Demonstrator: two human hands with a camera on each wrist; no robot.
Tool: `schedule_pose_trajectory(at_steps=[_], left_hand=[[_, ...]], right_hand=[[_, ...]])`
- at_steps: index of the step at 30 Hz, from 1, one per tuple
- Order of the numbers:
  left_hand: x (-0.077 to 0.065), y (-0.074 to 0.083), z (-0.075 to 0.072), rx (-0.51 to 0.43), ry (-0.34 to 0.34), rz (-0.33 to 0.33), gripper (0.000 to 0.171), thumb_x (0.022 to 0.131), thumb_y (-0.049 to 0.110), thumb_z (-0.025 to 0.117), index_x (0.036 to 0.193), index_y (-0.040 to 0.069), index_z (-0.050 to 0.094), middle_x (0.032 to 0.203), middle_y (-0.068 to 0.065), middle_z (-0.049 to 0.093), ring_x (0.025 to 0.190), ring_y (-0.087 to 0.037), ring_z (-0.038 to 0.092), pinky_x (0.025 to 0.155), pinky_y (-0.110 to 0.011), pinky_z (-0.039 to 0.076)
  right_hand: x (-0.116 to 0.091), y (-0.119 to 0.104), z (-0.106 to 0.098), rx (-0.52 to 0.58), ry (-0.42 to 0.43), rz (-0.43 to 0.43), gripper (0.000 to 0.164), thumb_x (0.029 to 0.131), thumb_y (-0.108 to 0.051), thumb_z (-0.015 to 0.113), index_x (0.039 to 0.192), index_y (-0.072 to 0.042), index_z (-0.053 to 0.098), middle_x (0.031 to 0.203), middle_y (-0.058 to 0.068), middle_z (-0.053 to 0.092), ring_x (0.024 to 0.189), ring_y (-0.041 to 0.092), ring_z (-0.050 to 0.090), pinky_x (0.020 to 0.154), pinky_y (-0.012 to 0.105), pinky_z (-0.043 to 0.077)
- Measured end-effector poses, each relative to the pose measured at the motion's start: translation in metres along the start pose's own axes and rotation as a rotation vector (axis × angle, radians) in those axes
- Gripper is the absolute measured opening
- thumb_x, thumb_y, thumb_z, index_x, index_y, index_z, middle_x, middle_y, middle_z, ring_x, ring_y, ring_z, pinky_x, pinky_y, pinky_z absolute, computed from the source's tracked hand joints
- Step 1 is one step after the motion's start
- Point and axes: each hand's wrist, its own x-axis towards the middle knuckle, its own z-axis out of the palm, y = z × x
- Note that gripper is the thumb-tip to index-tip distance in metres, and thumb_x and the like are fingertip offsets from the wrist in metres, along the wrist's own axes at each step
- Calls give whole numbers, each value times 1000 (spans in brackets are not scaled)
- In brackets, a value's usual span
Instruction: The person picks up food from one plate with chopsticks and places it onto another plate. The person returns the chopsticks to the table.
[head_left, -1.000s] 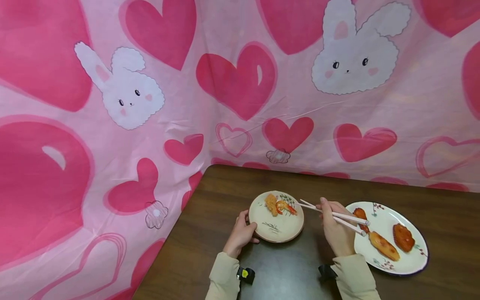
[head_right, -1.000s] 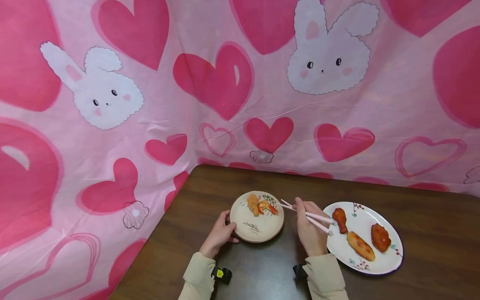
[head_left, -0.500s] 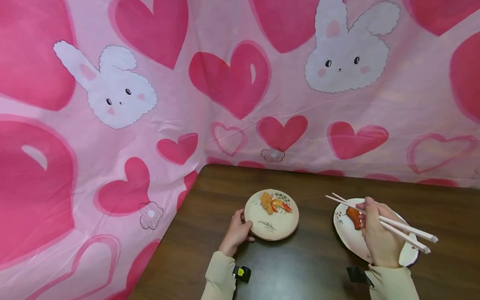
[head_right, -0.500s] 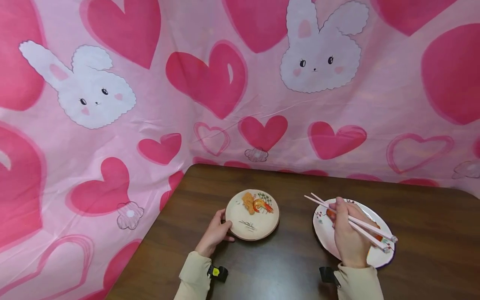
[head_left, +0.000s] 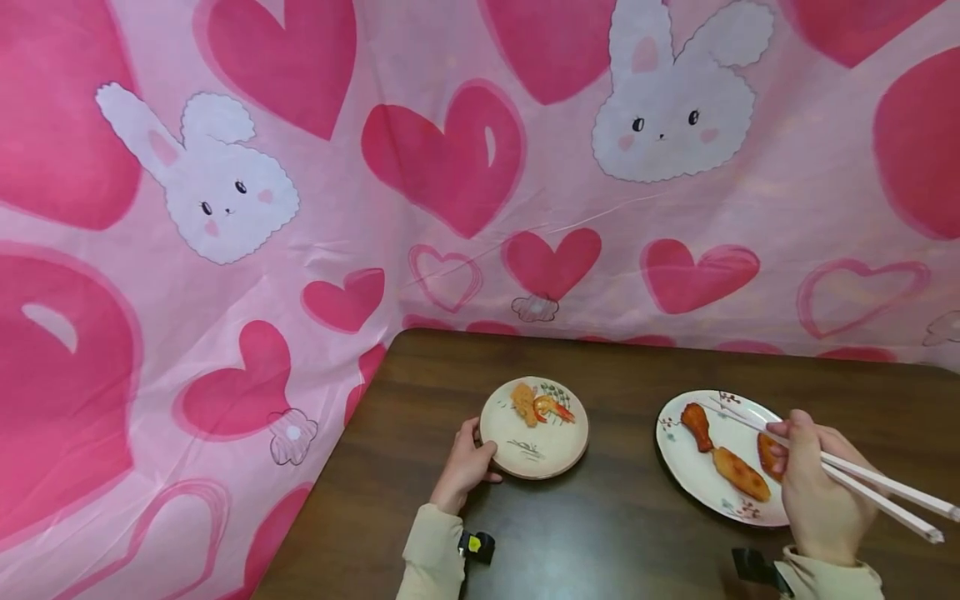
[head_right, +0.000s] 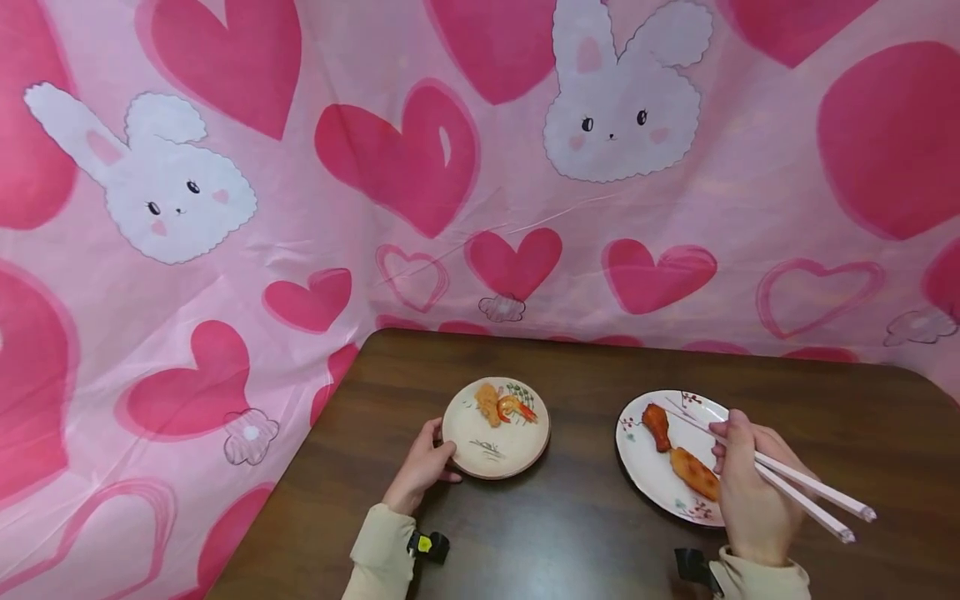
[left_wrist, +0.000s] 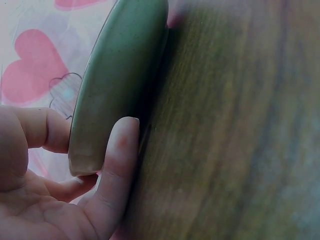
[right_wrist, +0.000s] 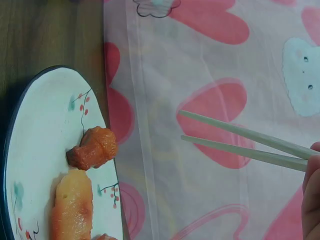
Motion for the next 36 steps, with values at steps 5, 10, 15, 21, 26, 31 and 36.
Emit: schedule_pose_trajectory(at_steps=[5, 10, 15, 21, 26, 31, 36], left_hand=[[0, -2, -1, 2, -6, -13, 56, 82, 10, 48, 134, 4, 28, 125, -18, 27, 64, -19, 55, 52, -31, 55], [2, -2, -1, 3, -8, -11, 56, 82, 11, 48, 134, 4, 28, 125, -18, 28, 64, -20, 54, 52, -31, 55], [2, 0, -2, -3, -14, 5, 57, 82, 9, 47, 134, 3, 27, 127, -19, 27, 64, -19, 55, 51, -31, 55], [1, 2, -3, -8, -17, 4, 58, 82, 9, 47, 135, 3, 26, 127, -19, 26, 63, -18, 55, 51, -31, 55], [2, 1, -3, -5, -12, -1, 57, 82, 9, 48, 135, 3, 27, 125, -18, 27, 64, -19, 55, 51, -32, 55], [3, 1, -3, 0, -12, -9, 57, 82, 9, 48, 135, 3, 26, 125, -18, 26, 66, -19, 55, 52, -31, 55], [2, 1, -2, -1, -14, -1, 58, 81, 9, 47, 135, 3, 27, 126, -18, 26, 64, -19, 55, 51, -31, 55]], right_hand=[[1, 3, -1, -48, 10, -3, 31, 81, -18, 63, 81, 13, 65, 64, -9, 66, 39, 7, 49, 36, 12, 41], [4, 6, -4, -40, 10, 47, 30, 80, -20, 64, 79, 10, 66, 58, -8, 63, 38, 9, 47, 33, 14, 35], [8, 11, -6, -15, -16, 155, 22, 79, -22, 65, 74, 0, 68, 57, -7, 62, 38, 5, 49, 34, 12, 38], [10, 20, -8, 26, -16, 255, 18, 77, -23, 67, 70, -7, 69, 58, -8, 64, 36, 4, 50, 34, 13, 40], [12, 27, -8, -10, -11, 284, 17, 77, -26, 67, 70, -11, 70, 58, -11, 64, 36, 4, 51, 35, 13, 42], [14, 30, -8, -5, -32, 367, 21, 77, -30, 67, 71, -9, 70, 60, -12, 65, 39, 5, 54, 38, 14, 44], [14, 32, -8, 4, -38, 395, 22, 77, -30, 66, 71, -10, 71, 59, -10, 65, 41, 6, 55, 39, 15, 45]])
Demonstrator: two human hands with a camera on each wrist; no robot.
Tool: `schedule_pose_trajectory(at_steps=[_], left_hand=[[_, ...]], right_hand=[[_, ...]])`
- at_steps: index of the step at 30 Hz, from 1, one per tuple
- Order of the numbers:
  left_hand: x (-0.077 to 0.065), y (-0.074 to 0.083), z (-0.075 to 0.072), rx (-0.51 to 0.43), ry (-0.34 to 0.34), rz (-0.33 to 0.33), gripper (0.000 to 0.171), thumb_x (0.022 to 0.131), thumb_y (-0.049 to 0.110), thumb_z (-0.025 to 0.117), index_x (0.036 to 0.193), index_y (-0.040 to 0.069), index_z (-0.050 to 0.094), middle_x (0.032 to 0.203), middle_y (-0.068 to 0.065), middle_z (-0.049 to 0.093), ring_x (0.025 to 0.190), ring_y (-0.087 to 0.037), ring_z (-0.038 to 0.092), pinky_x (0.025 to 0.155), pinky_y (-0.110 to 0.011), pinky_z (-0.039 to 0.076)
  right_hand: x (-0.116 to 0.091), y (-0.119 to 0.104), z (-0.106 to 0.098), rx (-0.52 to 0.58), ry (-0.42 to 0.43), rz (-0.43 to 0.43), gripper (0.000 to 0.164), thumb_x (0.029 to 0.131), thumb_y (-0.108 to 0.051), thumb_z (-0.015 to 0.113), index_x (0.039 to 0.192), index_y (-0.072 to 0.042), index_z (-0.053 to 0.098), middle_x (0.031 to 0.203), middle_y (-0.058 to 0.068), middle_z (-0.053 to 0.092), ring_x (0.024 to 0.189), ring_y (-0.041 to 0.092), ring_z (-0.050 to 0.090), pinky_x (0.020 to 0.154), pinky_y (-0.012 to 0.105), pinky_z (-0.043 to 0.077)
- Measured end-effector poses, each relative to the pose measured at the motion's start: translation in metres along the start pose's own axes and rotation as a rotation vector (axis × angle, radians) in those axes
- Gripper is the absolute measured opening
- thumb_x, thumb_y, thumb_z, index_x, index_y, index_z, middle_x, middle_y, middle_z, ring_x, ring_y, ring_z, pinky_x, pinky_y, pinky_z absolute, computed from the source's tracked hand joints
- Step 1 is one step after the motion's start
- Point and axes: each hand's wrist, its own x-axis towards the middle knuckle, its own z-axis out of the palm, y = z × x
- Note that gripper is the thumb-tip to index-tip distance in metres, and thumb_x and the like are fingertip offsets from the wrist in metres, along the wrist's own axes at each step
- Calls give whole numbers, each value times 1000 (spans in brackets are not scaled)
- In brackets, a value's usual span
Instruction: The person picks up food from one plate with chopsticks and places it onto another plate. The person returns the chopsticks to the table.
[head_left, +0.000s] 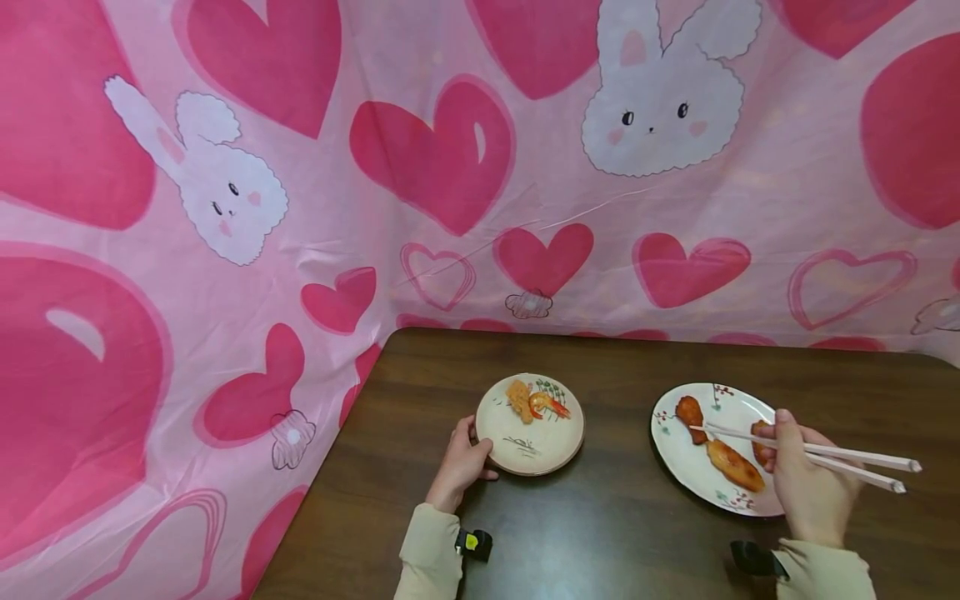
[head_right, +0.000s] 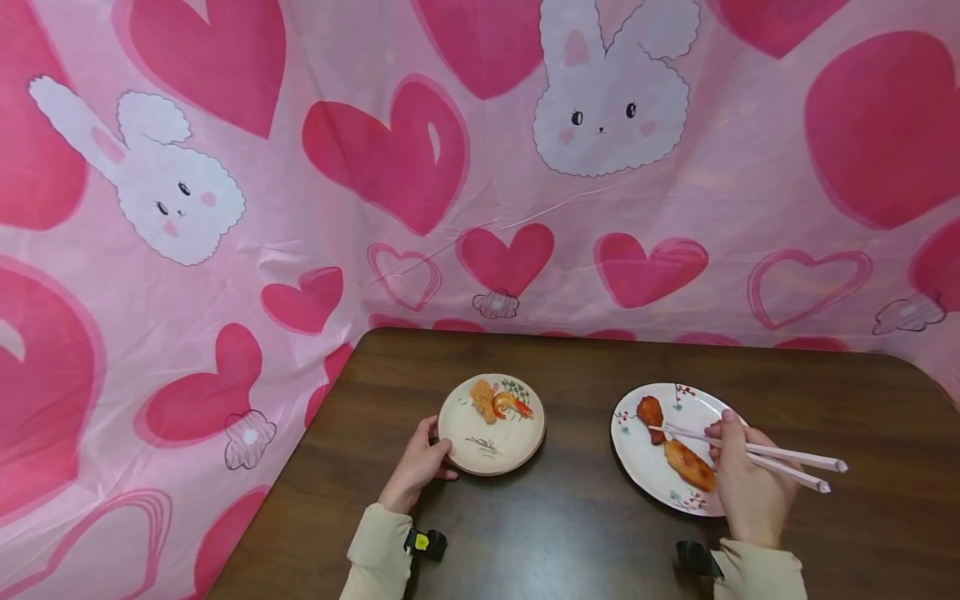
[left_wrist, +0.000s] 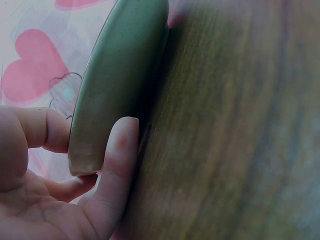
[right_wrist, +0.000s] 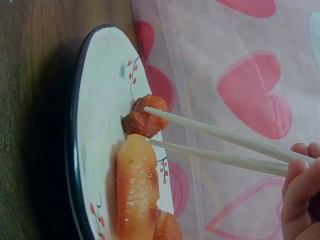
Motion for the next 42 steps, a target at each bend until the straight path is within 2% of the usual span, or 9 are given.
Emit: schedule_pose_trajectory(at_steps=[4, 10, 18, 24, 29, 31, 34, 38, 42], left_hand=[[-1, 0, 0, 1, 6, 7, 58, 81, 9, 47, 134, 3, 27, 126, -18, 26, 62, -18, 55, 50, -31, 54], [0, 0, 1, 11, 10, 2, 58, 81, 9, 48, 134, 3, 27, 125, -18, 27, 63, -18, 55, 51, -31, 55], [0, 1, 1, 20, 9, -17, 57, 82, 10, 48, 135, 4, 27, 126, -18, 27, 67, -19, 56, 53, -31, 55], [0, -1, 1, 24, 18, -19, 57, 82, 10, 49, 135, 4, 27, 126, -17, 28, 68, -20, 56, 52, -31, 55], [1, -2, 1, 22, 15, -17, 57, 82, 10, 49, 135, 4, 27, 126, -17, 28, 67, -19, 56, 53, -31, 55], [1, -2, 1, 23, 17, -19, 57, 82, 10, 48, 134, 4, 27, 125, -17, 28, 67, -19, 56, 53, -30, 55], [1, -1, 1, 22, 20, -17, 57, 81, 10, 48, 135, 4, 27, 126, -17, 28, 67, -19, 56, 52, -31, 55], [0, 0, 1, 23, 12, -12, 58, 81, 9, 48, 134, 4, 27, 125, -18, 28, 67, -20, 56, 52, -31, 55], [0, 1, 1, 20, 0, -26, 57, 82, 11, 48, 134, 5, 27, 125, -17, 28, 67, -20, 56, 54, -30, 55]], right_hand=[[2, 3, 1, -17, -1, 16, 19, 77, -30, 66, 68, -14, 69, 58, -11, 65, 41, 6, 56, 40, 13, 45], [1, 8, 2, -146, 5, -8, 26, 80, -33, 63, 73, -9, 70, 58, -16, 62, 43, 5, 55, 42, 11, 45], [3, 12, 2, -144, 7, -1, 25, 80, -33, 62, 75, -10, 70, 59, -17, 62, 43, 4, 54, 42, 11, 45], [-1, 13, 4, -305, -11, -55, 28, 83, -37, 58, 79, -12, 70, 57, -20, 59, 48, 2, 52, 43, 10, 42], [-4, 16, 6, -451, -33, -146, 34, 84, -40, 56, 79, -9, 69, 50, -10, 52, 50, 6, 43, 36, 19, 31], [-4, 17, 6, -498, -37, -155, 36, 84, -43, 55, 78, -10, 68, 49, -7, 49, 50, 7, 40, 36, 24, 28], [-5, 18, 7, -539, -32, -153, 38, 83, -46, 54, 79, -11, 68, 49, -7, 48, 52, 8, 39, 37, 25, 27], [-4, 19, 8, -550, -13, -190, 38, 84, -44, 54, 81, -9, 69, 53, -11, 52, 53, 8, 40, 36, 24, 28], [-4, 19, 7, -556, -5, -188, 39, 84, -45, 53, 81, -9, 69, 55, -12, 54, 53, 7, 41, 35, 23, 29]])
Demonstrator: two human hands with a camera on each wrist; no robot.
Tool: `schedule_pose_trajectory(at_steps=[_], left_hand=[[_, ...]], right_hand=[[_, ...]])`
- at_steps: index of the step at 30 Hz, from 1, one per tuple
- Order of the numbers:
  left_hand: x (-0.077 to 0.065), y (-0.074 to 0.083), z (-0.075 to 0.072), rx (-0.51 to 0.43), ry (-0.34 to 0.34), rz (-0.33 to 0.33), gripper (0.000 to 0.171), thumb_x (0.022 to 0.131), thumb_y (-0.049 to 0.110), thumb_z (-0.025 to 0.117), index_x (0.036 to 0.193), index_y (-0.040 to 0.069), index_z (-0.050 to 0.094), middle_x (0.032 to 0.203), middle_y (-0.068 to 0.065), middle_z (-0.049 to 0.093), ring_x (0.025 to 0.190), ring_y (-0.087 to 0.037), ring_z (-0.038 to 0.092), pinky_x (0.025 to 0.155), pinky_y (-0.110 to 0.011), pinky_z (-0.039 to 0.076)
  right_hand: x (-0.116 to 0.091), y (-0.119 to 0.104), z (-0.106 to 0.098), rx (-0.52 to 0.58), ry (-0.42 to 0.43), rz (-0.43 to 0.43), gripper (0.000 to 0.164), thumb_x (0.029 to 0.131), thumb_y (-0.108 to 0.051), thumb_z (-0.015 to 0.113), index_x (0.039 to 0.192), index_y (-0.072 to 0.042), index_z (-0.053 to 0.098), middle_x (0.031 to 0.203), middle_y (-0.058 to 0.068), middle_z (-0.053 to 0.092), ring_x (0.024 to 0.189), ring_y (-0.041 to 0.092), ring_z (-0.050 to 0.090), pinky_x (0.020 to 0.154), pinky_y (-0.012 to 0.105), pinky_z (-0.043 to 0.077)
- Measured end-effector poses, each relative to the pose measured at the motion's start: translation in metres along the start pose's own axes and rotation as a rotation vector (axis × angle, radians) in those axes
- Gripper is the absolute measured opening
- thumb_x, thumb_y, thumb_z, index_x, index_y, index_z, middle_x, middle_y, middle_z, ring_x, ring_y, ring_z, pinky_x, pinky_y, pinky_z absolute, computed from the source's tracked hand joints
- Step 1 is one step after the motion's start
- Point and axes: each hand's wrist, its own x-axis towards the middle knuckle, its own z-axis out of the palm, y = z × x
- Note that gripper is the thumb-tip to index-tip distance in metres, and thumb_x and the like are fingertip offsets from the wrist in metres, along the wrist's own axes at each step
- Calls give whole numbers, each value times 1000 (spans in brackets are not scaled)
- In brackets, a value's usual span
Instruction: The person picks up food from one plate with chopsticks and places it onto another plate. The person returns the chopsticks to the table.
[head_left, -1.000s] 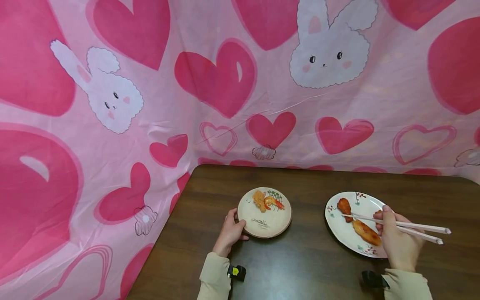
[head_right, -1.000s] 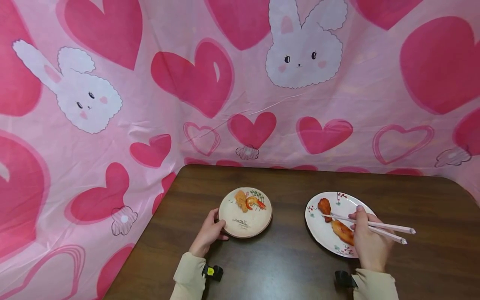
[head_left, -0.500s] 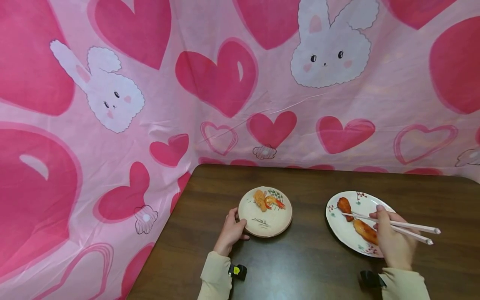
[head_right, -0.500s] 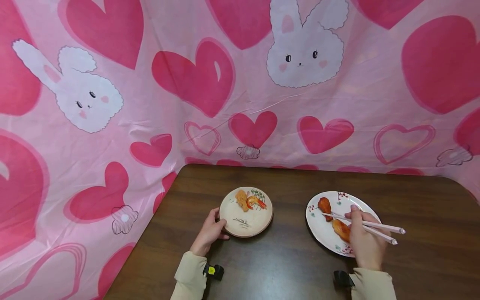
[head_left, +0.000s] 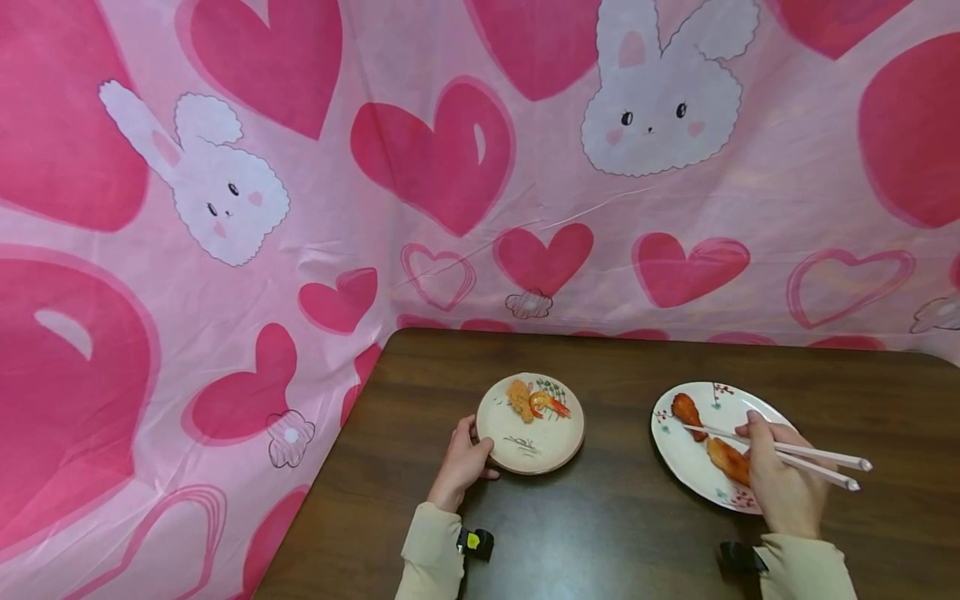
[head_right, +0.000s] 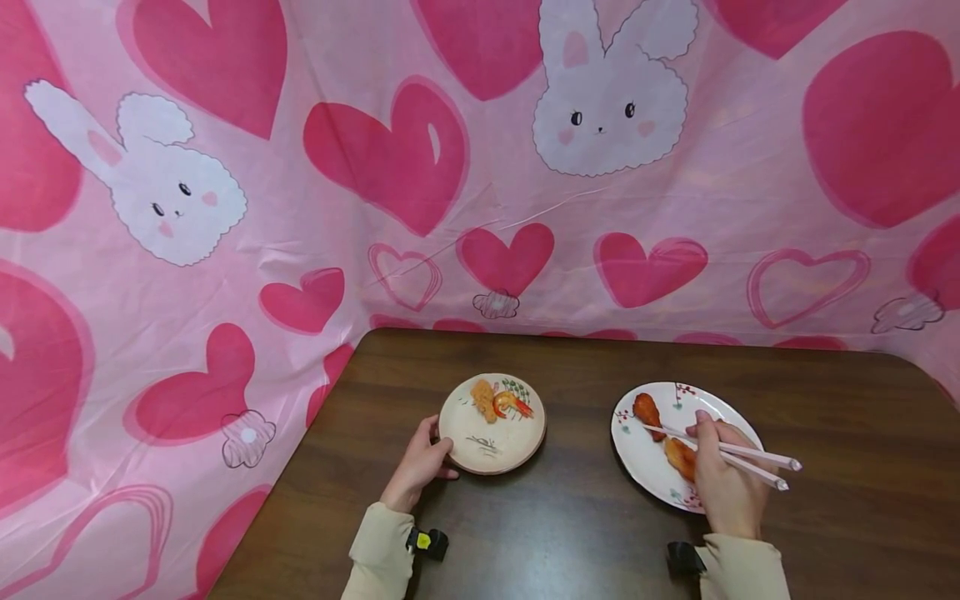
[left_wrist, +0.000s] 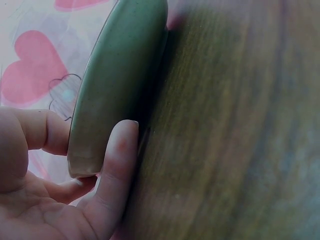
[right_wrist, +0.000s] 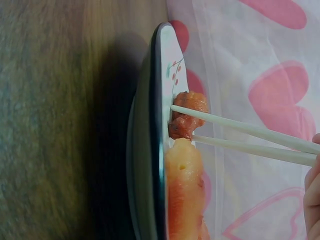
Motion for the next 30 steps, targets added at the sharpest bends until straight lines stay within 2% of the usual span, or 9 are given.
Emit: schedule_pose_trajectory(at_steps=[7, 15, 21, 26, 30], left_hand=[[1, 0, -1, -8, -5, -4, 57, 82, 10, 48, 135, 6, 26, 127, -17, 27, 66, -20, 56, 54, -31, 55], [0, -1, 0, -5, -4, 3, 56, 82, 10, 48, 134, 5, 27, 127, -17, 27, 66, -20, 57, 53, -31, 55], [1, 0, 1, -2, 3, -8, 57, 82, 11, 49, 134, 6, 27, 126, -16, 28, 68, -19, 56, 54, -30, 55], [1, 0, 1, -3, 7, -11, 57, 82, 11, 49, 134, 7, 27, 124, -15, 28, 67, -19, 55, 54, -30, 55], [0, 0, 1, -5, 7, -9, 56, 82, 11, 49, 134, 7, 28, 123, -16, 28, 67, -20, 55, 54, -30, 55]], right_hand=[[0, 2, 2, 61, 25, 6, 37, 84, -43, 55, 78, -9, 69, 49, -9, 49, 49, 6, 38, 34, 25, 25], [0, 5, 3, 154, 71, -105, 33, 82, -34, 60, 81, -2, 69, 53, -21, 53, 46, 2, 41, 33, 18, 29], [1, 7, 3, 182, 91, -126, 26, 82, -30, 62, 77, -6, 71, 53, -24, 53, 46, -1, 43, 34, 17, 29], [1, 5, 2, 217, 101, -130, 22, 82, -27, 62, 76, -8, 71, 56, -26, 55, 47, -2, 46, 37, 12, 33], [0, 3, 1, 240, 107, -135, 26, 82, -26, 62, 79, -2, 71, 62, -28, 57, 48, -3, 49, 43, 6, 39]])
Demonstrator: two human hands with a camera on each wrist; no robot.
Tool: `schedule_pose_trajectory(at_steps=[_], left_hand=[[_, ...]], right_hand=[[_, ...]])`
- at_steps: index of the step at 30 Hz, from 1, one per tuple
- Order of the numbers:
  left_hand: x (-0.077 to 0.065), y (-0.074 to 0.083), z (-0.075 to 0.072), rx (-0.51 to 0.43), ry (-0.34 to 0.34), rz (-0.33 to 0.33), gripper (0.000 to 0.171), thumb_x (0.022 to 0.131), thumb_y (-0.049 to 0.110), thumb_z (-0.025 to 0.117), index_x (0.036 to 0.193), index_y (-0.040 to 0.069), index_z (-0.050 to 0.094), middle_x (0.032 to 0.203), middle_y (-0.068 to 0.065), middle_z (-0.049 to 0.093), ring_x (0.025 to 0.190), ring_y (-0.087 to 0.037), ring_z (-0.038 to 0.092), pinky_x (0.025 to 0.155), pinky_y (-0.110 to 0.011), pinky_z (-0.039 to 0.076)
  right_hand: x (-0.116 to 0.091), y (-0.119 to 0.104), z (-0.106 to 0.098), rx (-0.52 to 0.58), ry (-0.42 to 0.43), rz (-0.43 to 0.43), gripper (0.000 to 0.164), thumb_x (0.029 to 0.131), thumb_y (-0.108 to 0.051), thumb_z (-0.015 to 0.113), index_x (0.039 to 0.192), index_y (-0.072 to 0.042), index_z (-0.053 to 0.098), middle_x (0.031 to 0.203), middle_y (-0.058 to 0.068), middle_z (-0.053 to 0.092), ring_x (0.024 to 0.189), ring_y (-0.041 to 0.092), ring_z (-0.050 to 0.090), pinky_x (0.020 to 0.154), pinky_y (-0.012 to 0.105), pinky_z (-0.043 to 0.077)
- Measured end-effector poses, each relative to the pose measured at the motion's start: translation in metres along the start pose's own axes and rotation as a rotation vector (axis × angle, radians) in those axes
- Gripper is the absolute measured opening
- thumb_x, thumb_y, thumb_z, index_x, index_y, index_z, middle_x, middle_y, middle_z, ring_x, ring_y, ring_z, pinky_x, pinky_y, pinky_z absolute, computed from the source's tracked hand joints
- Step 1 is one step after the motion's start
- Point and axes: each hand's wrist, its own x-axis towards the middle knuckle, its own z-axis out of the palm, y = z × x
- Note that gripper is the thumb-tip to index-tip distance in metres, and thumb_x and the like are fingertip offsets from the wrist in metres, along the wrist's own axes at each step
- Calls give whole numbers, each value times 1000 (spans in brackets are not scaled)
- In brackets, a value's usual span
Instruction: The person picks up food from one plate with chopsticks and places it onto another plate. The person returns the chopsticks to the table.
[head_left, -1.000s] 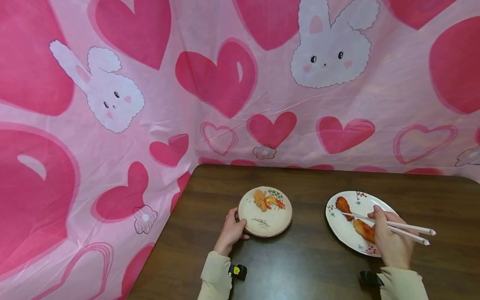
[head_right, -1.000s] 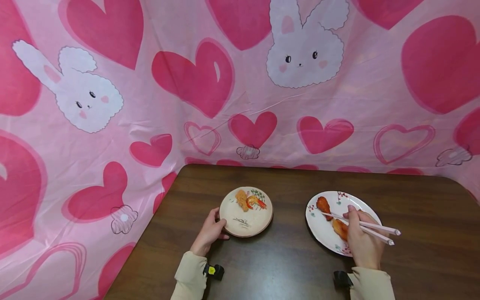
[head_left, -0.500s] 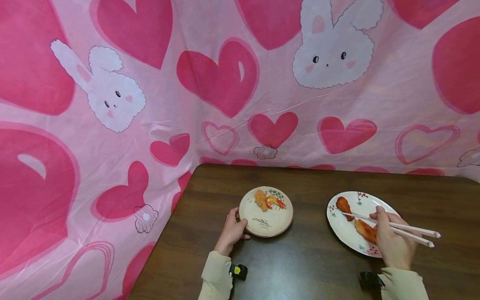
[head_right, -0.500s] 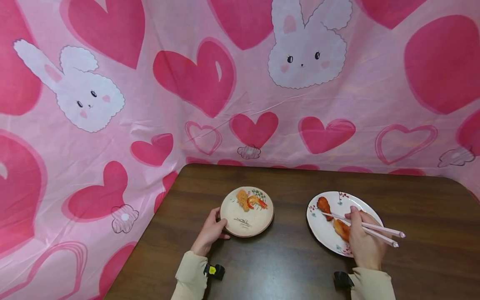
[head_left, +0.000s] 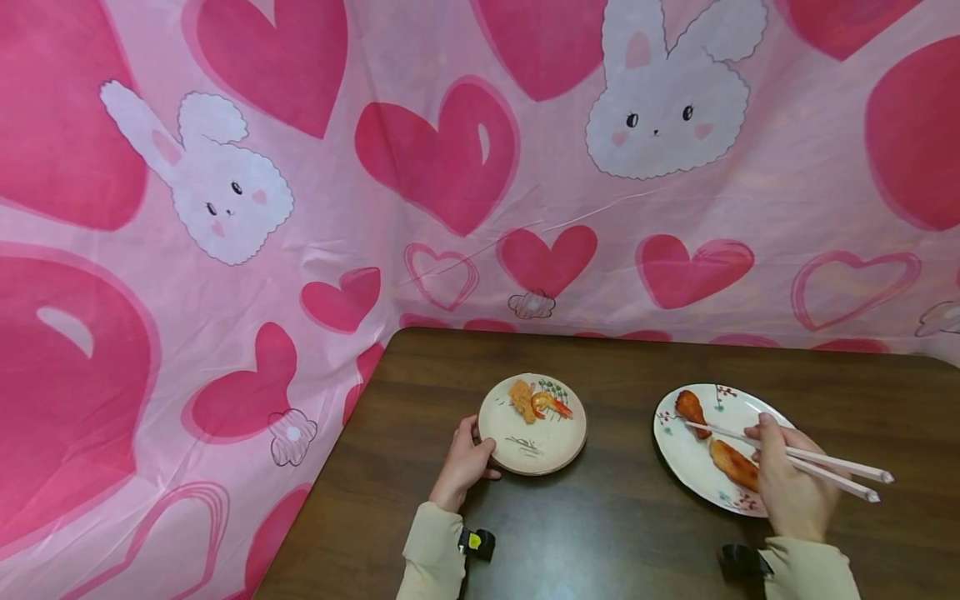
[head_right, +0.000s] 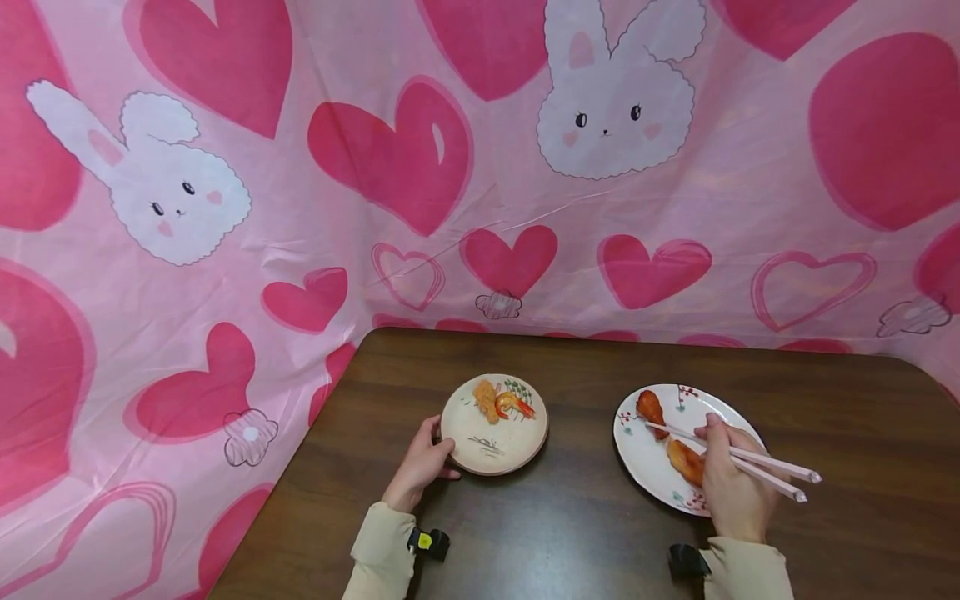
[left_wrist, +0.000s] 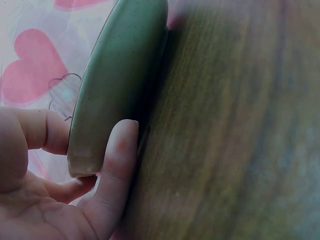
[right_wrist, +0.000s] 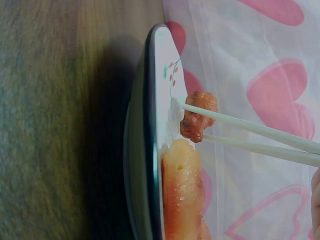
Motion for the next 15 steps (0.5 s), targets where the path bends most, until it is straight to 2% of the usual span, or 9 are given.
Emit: schedule_pose_trajectory(at_steps=[5, 12, 15], left_hand=[[-1, 0, 0, -2, 1, 1, 56, 82, 10, 49, 134, 6, 28, 124, -16, 28, 68, -20, 55, 54, -30, 55], [0, 0, 0, 3, 5, -5, 56, 83, 11, 49, 135, 6, 28, 125, -16, 29, 68, -19, 56, 54, -30, 55], [0, 0, 0, 5, 6, -3, 56, 82, 11, 49, 134, 6, 28, 124, -16, 29, 69, -19, 55, 54, -30, 55]], right_hand=[[1, -1, -1, 34, 4, 11, 27, 82, -26, 62, 83, 1, 70, 66, -29, 59, 50, -6, 54, 48, 3, 43], [1, -1, 0, 75, 30, 18, 23, 81, -25, 63, 82, -3, 71, 73, -13, 67, 53, -6, 57, 51, 4, 45], [1, -2, -1, 70, 21, 30, 24, 81, -26, 63, 83, -4, 71, 74, -12, 68, 53, -6, 57, 52, 4, 46]])
